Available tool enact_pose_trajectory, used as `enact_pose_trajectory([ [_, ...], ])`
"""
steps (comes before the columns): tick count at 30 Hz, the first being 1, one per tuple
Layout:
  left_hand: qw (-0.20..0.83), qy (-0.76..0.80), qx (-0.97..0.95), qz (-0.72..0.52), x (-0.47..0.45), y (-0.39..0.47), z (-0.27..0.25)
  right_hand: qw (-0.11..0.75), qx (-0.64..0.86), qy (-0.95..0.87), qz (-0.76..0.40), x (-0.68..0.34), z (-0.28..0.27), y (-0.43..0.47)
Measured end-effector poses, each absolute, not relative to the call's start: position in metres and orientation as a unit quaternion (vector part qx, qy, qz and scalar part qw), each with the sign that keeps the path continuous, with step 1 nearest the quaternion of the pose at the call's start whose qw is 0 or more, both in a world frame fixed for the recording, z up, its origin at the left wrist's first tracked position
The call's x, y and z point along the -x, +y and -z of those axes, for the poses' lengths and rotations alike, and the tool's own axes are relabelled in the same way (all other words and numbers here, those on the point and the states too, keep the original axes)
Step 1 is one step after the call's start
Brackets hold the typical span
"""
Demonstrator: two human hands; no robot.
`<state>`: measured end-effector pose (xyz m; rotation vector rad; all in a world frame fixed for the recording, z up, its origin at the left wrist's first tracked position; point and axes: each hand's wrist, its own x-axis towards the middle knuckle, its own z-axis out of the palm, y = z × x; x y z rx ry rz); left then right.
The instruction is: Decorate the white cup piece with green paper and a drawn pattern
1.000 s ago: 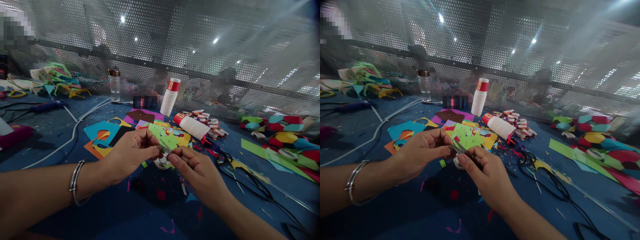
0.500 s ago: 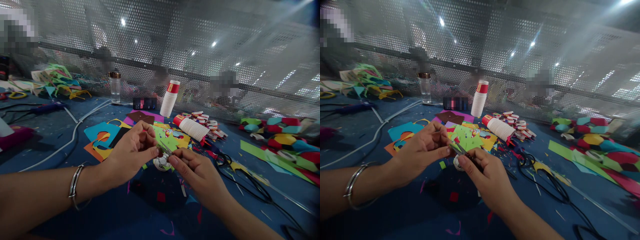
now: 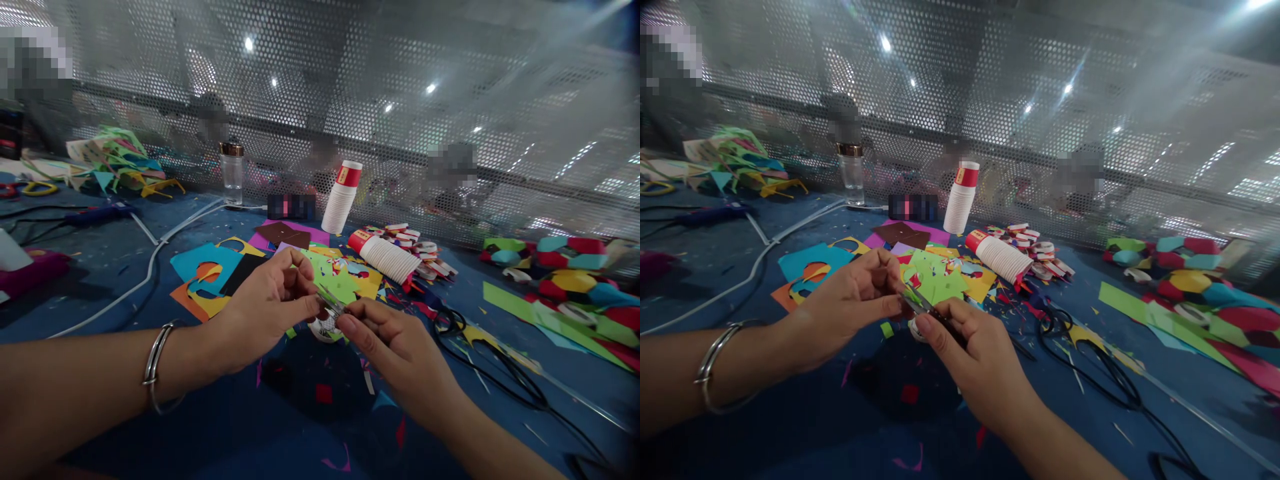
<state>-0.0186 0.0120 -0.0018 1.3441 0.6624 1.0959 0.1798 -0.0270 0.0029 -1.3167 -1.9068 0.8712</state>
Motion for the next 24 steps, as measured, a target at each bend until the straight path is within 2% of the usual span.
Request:
enact_pose_trajectory([
  [24,0.581,0.295,-0.601,-0.463,0.0192,0.0116,-0.0002,0.305,0.507,-0.750,-0.298,-0.1797,-0.0040,-0.0288],
])
